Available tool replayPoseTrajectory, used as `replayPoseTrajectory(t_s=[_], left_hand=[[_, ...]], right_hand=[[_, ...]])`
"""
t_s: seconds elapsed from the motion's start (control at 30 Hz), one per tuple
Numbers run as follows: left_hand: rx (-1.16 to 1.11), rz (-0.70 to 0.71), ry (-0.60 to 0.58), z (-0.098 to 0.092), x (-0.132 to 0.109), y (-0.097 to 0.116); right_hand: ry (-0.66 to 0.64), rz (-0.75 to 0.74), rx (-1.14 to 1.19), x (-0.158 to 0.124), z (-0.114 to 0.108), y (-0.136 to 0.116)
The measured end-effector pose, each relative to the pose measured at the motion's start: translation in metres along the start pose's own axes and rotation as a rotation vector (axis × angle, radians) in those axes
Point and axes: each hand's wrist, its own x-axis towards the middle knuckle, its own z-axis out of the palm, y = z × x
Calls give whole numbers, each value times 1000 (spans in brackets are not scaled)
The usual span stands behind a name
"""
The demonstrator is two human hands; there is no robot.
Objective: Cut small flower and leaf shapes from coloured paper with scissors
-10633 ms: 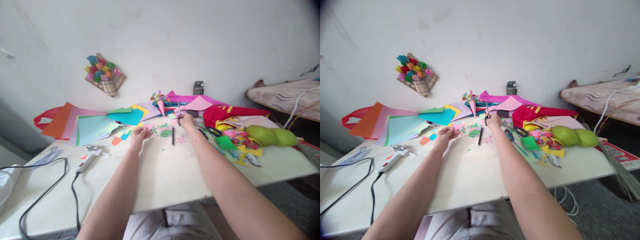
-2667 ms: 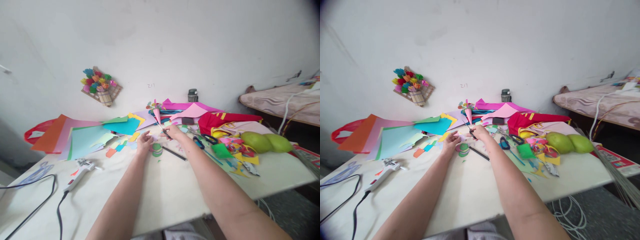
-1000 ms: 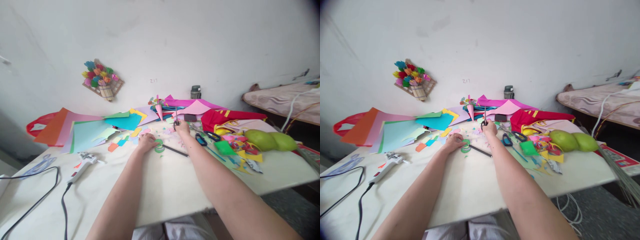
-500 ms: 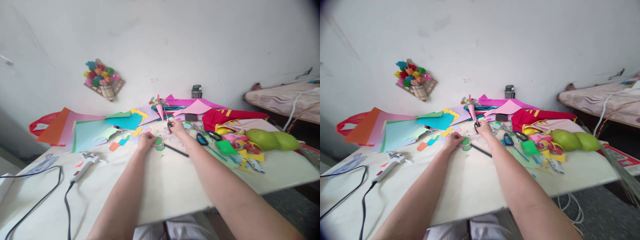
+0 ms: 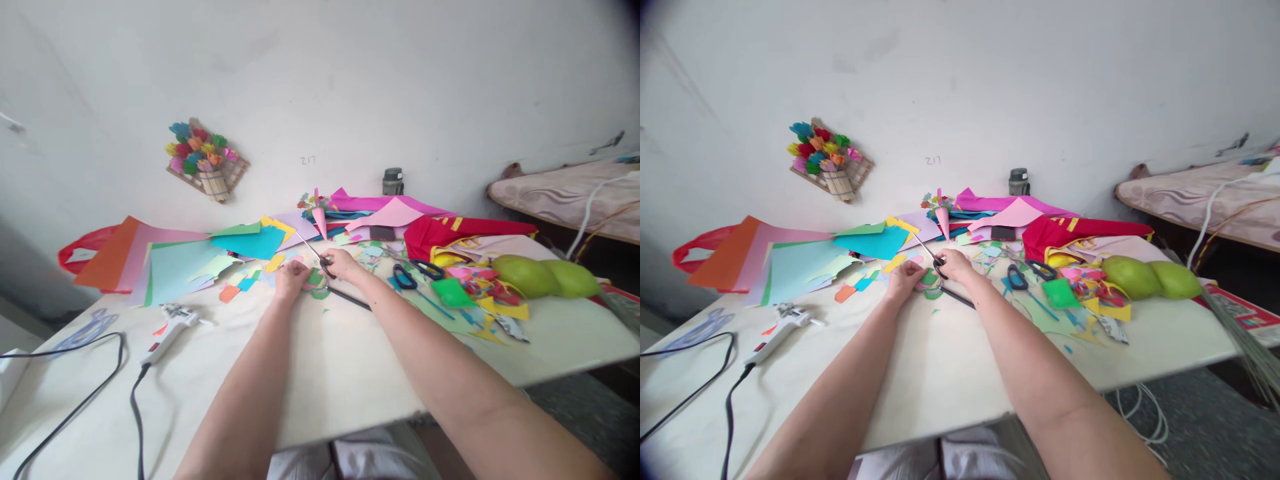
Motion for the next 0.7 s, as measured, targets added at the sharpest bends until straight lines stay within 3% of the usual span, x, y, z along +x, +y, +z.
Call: replayPoseTrajectory(t_s=[0.4, 0.7], left_hand=[[-78, -2, -53, 3, 1, -3], [-297, -84, -211, 2, -4, -2]], right_hand=[[-76, -6, 86, 7, 12, 8], [24, 6, 10, 5, 8, 1]])
